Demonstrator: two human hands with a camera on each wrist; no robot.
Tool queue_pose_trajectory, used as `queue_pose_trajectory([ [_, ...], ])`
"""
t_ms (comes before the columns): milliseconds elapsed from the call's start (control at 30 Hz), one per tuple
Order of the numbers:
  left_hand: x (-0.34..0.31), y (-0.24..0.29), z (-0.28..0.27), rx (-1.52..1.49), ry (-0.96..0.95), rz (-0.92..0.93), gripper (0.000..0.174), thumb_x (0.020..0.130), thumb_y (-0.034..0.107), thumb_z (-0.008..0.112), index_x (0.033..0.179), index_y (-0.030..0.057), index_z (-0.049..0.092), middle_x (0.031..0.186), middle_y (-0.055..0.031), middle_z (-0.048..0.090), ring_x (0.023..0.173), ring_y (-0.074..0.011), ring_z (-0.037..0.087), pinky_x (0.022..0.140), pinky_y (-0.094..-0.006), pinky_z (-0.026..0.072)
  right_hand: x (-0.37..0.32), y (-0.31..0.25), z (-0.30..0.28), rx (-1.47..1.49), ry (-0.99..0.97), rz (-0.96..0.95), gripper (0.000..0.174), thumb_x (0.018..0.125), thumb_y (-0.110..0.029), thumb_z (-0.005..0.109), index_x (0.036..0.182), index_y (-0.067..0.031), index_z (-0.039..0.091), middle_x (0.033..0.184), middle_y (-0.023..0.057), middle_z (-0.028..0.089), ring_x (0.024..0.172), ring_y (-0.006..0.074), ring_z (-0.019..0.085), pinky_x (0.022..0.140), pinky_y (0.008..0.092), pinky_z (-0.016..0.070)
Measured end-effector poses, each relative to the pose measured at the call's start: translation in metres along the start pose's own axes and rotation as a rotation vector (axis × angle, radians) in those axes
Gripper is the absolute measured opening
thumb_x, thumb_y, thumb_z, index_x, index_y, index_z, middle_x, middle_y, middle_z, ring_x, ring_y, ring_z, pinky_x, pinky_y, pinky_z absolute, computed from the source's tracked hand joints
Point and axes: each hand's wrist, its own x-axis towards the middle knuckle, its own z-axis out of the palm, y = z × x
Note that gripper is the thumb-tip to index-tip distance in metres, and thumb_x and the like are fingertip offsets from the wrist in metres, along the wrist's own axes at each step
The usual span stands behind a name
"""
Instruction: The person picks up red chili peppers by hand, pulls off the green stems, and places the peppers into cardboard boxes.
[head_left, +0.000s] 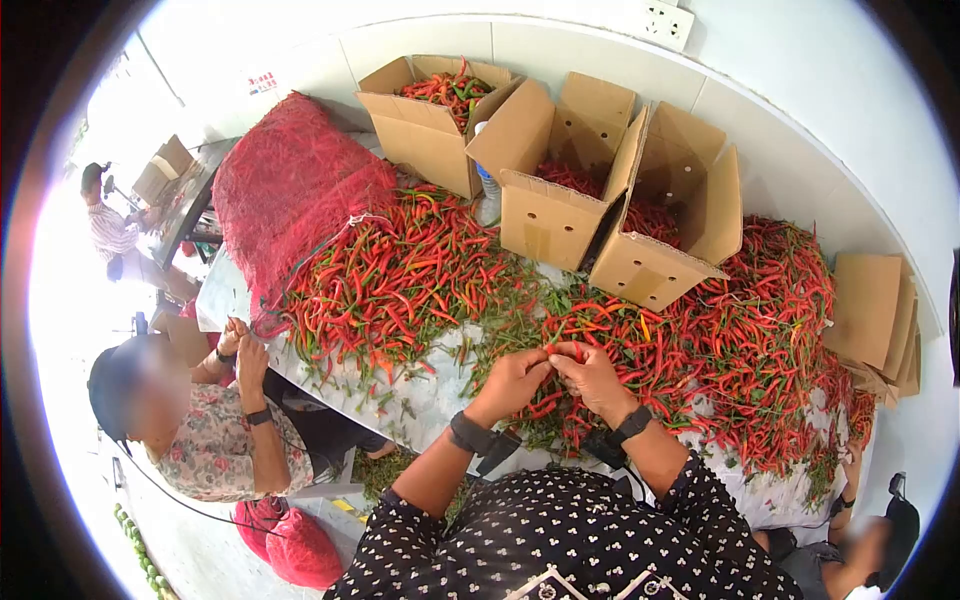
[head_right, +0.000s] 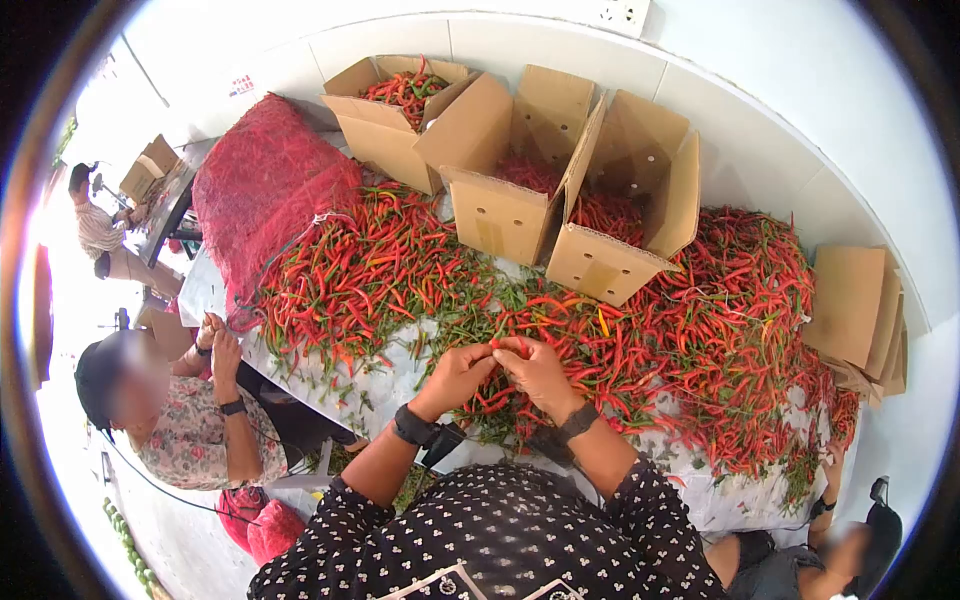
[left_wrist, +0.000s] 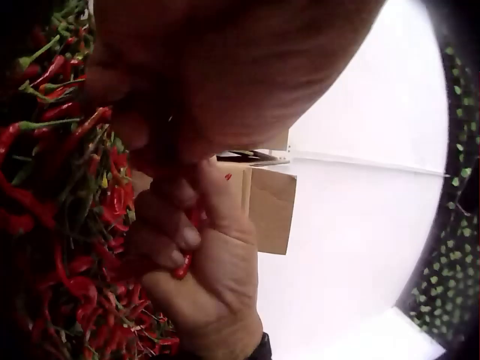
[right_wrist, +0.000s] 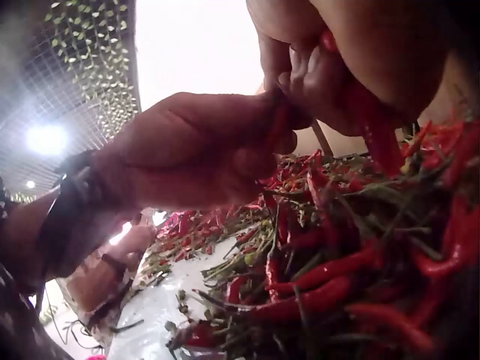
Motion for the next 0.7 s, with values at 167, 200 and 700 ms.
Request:
queue_pose_trajectory([
  [167, -0.007, 0.003, 0.0, 0.199, 0.171, 0.082, 0.017, 0.082, 0.013, 0.058, 0.091, -0.0016, 0.062, 0.074, -0.0099, 0.06, 0.064, -0.0177, 0.056, 0.057, -0.0302, 0.0435, 0.002, 0.013, -0.007, -0.621, 0.138, -0.344, 0.016, 0.079, -0.013, 0.064, 0.089, -0.0001, 0.063, 0.071, 0.0041, 0.061, 0.06, 0.0094, 0.052, 0.054, 0.0257, 0.0418],
  [200, -0.007, 0.006, 0.001, 0.13, 0.28, 0.096, 0.016, 0.08, 0.012, 0.06, 0.088, -0.0014, 0.062, 0.075, -0.013, 0.06, 0.065, -0.021, 0.057, 0.058, -0.0318, 0.0441, -0.003, 0.008, -0.004, -0.623, 0.133, -0.346, 0.016, 0.079, -0.013, 0.064, 0.089, -0.0001, 0.063, 0.071, 0.0041, 0.061, 0.06, 0.0094, 0.052, 0.054, 0.0257, 0.0418],
  [700, 0.002, 0.0, -0.008, -0.552, -0.006, -0.361, 0.036, 0.092, 0.028, 0.048, 0.065, 0.0041, 0.052, 0.059, 0.0006, 0.047, 0.054, -0.0074, 0.044, 0.047, -0.026, 0.0356, -0.025, -0.001, -0.009, -0.777, -0.026, -0.394, 0.015, 0.076, -0.012, 0.064, 0.084, 0.0009, 0.061, 0.068, 0.0034, 0.06, 0.057, 0.0088, 0.052, 0.053, 0.0267, 0.0411],
])
